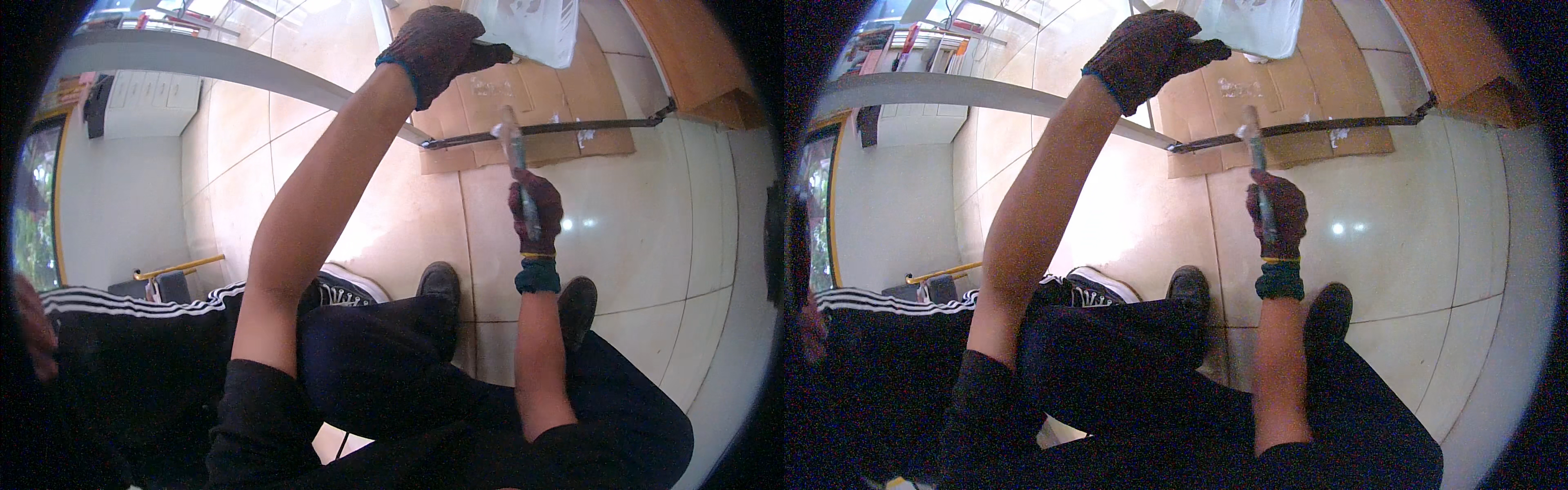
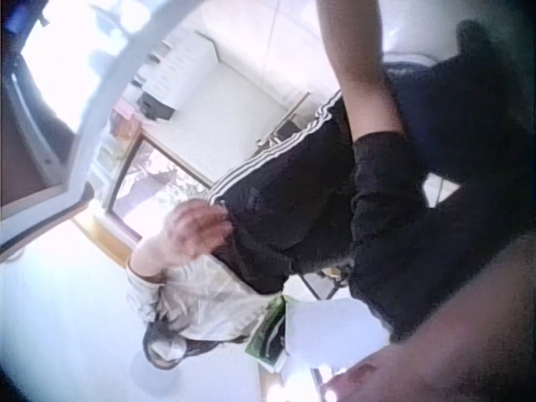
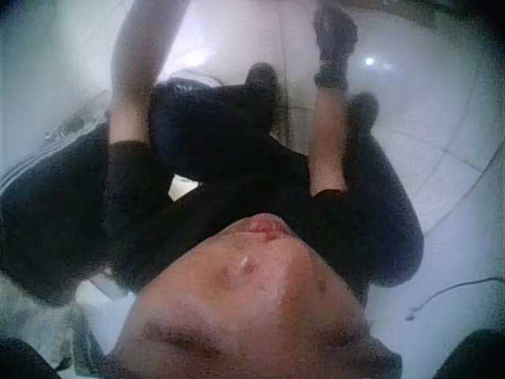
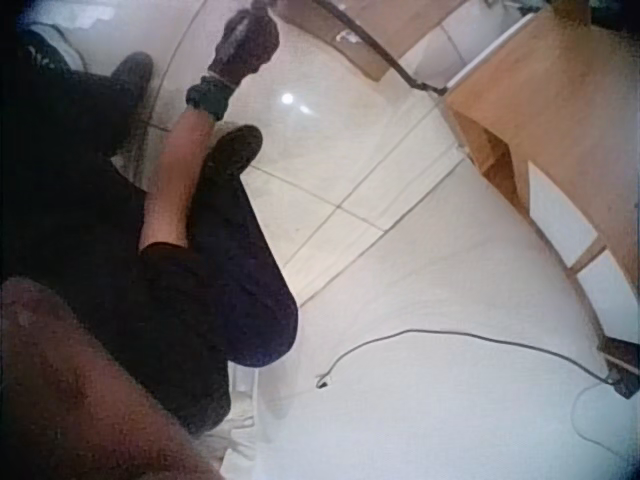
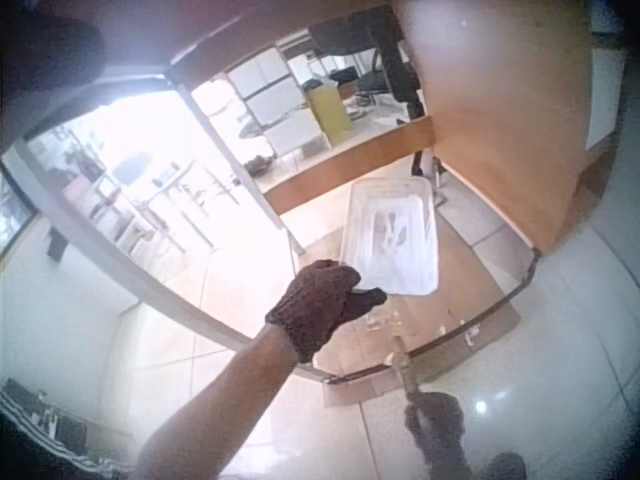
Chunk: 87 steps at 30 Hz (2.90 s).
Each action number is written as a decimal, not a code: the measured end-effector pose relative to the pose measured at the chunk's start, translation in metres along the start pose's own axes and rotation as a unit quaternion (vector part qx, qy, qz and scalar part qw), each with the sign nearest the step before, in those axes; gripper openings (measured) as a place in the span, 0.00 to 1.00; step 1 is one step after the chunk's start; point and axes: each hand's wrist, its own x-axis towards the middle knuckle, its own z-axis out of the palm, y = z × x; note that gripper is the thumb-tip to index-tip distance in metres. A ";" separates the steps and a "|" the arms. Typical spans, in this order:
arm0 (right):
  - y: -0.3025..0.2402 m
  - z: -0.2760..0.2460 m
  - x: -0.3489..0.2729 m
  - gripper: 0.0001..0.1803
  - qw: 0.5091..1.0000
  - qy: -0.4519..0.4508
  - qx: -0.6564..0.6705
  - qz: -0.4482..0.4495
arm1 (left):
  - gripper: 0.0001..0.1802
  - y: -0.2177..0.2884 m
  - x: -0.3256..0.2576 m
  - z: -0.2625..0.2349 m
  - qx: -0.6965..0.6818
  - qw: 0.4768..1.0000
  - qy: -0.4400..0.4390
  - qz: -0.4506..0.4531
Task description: The person sits on the floor and paints a white metal frame using a paintbrush and a small container of white paint. They repeatedly dip the brush into the paint and apply it to the frame's edges and surfaces.
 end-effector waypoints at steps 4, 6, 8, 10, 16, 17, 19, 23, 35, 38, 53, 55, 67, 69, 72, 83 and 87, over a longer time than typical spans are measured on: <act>-0.021 -0.003 -0.006 0.13 0.946 0.217 -0.083 -0.225 | 0.30 -0.002 0.006 -0.002 -0.042 0.999 -0.023 -0.002; -0.028 -0.005 -0.002 0.17 0.948 0.273 0.020 -0.165 | 0.29 -0.003 0.011 0.006 -0.005 0.999 0.005 0.050; -0.039 -0.012 0.006 0.20 0.930 0.318 0.174 -0.067 | 0.27 -0.010 0.016 0.019 -0.007 0.997 -0.006 0.079; -0.065 -0.030 0.017 0.21 0.897 0.405 0.172 -0.047 | 0.26 -0.016 0.018 0.038 -0.003 0.996 0.012 0.088; -0.127 -0.085 0.055 0.21 0.865 0.456 0.174 -0.116 | 0.23 -0.019 0.006 0.062 -0.043 0.998 -0.048 0.006; -0.130 -0.086 0.061 0.21 0.881 0.410 0.183 -0.149 | 0.22 -0.028 0.005 0.081 -0.198 0.975 -0.060 -0.078; -0.145 -0.089 0.071 0.21 0.914 0.321 0.158 -0.189 | 0.21 -0.026 0.006 0.093 -0.322 0.926 -0.068 -0.182; -0.164 -0.082 0.094 0.16 0.957 0.136 0.031 -0.253 | 0.22 0.000 0.010 0.089 -0.447 0.848 -0.075 -0.276; -0.161 -0.069 0.120 0.12 0.970 -0.065 -0.077 -0.219 | 0.24 -0.007 -0.004 0.093 -0.102 0.988 -0.096 -0.067; -0.160 -0.063 0.118 0.13 0.973 -0.060 -0.076 -0.211 | 0.24 -0.006 -0.007 0.090 -0.098 0.989 -0.097 -0.054; -0.157 -0.053 0.114 0.14 0.976 -0.071 -0.084 -0.190 | 0.20 -0.006 -0.015 0.084 -0.167 0.975 -0.091 -0.119; -0.159 -0.053 0.113 0.14 0.975 -0.063 -0.093 -0.190 | 0.20 -0.004 -0.015 0.082 -0.173 0.974 -0.081 -0.123; -0.136 -0.060 0.101 0.15 0.985 0.110 0.022 -0.134 | 0.23 -0.013 -0.031 0.106 -0.146 0.977 -0.096 -0.120; -0.137 -0.062 0.099 0.15 0.983 0.127 0.002 -0.131 | 0.24 -0.016 -0.032 0.110 -0.138 0.978 -0.098 -0.125; -0.134 -0.072 0.099 0.15 0.984 0.120 -0.010 -0.130 | 0.25 -0.023 -0.037 0.127 -0.241 0.947 -0.085 -0.196; -0.129 -0.082 0.090 0.18 0.986 0.001 -0.052 -0.161 | 0.27 -0.015 -0.041 0.111 -0.114 0.980 -0.114 -0.117; -0.139 -0.084 0.073 0.19 0.987 -0.074 -0.063 -0.128 | 0.27 -0.017 -0.036 0.108 -0.097 0.979 -0.128 -0.126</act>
